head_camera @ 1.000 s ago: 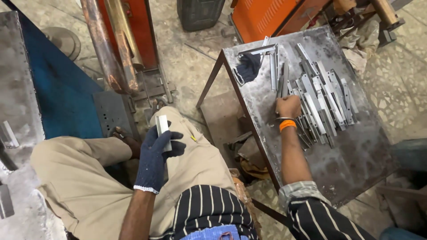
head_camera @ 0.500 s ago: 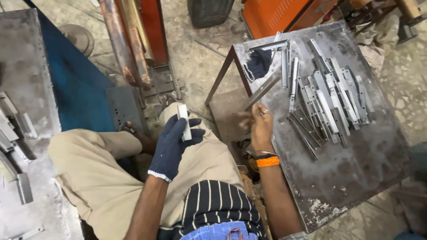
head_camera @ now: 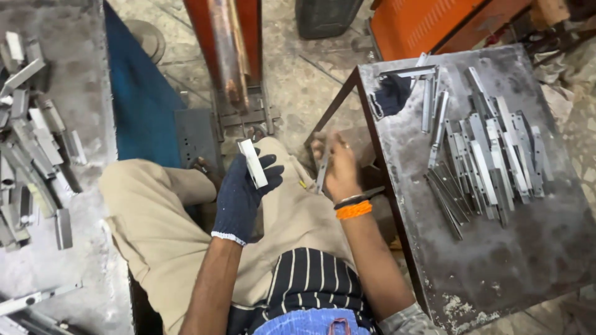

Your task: The worker aligns metal strips and joins them using an industrial spot welding machine at a factory workstation.

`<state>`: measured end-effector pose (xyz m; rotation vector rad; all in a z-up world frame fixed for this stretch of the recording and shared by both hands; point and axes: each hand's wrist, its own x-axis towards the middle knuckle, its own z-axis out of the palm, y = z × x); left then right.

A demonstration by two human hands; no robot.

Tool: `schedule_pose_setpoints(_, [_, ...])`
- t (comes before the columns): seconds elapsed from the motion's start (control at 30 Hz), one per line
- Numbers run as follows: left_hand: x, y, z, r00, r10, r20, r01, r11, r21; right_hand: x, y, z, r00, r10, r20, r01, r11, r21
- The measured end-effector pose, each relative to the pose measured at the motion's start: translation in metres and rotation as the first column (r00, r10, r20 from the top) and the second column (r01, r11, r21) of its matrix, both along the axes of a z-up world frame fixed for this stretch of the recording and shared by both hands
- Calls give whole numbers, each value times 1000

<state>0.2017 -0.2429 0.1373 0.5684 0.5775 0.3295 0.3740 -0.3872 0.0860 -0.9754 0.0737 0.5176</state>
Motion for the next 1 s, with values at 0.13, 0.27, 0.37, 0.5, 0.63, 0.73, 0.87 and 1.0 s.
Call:
schedule_pose_setpoints(0.13, [-4,5,-5,996,26,87,-27,1000,13,-12,-16,-54,867,-102,-488,170,981,96])
schedule_pose_setpoints(0.27, [-6,3,-6,992,109,56,-113,991,74,-65,-19,-43,955,230,-187,-260,953,-157])
schedule_pose_setpoints(0.37, [-10,0,-4,990,140,22,-142,978,155,-92,-4,31,913,362,-186,-390,910,-142])
schedule_pose_setpoints(0.5, [-14,-1,-6,989,142,36,-146,962,233,-100,10,95,903,421,-83,-428,899,-99])
schedule_pose_setpoints(0.63, [-15,-3,23,986,157,51,-163,974,158,-98,5,86,886,430,175,-384,890,-245])
schedule_pose_setpoints(0.73, [-14,-5,32,990,136,-19,-134,987,91,-101,6,89,877,381,292,-262,890,-374])
schedule_pose_setpoints(0.87, [-8,-17,26,994,107,29,-108,993,48,-108,8,94,878,321,355,-156,893,-423])
schedule_pose_setpoints(1.0, [-1,-24,30,1000,21,-4,-20,988,151,-114,11,98,879,289,379,-125,907,-403])
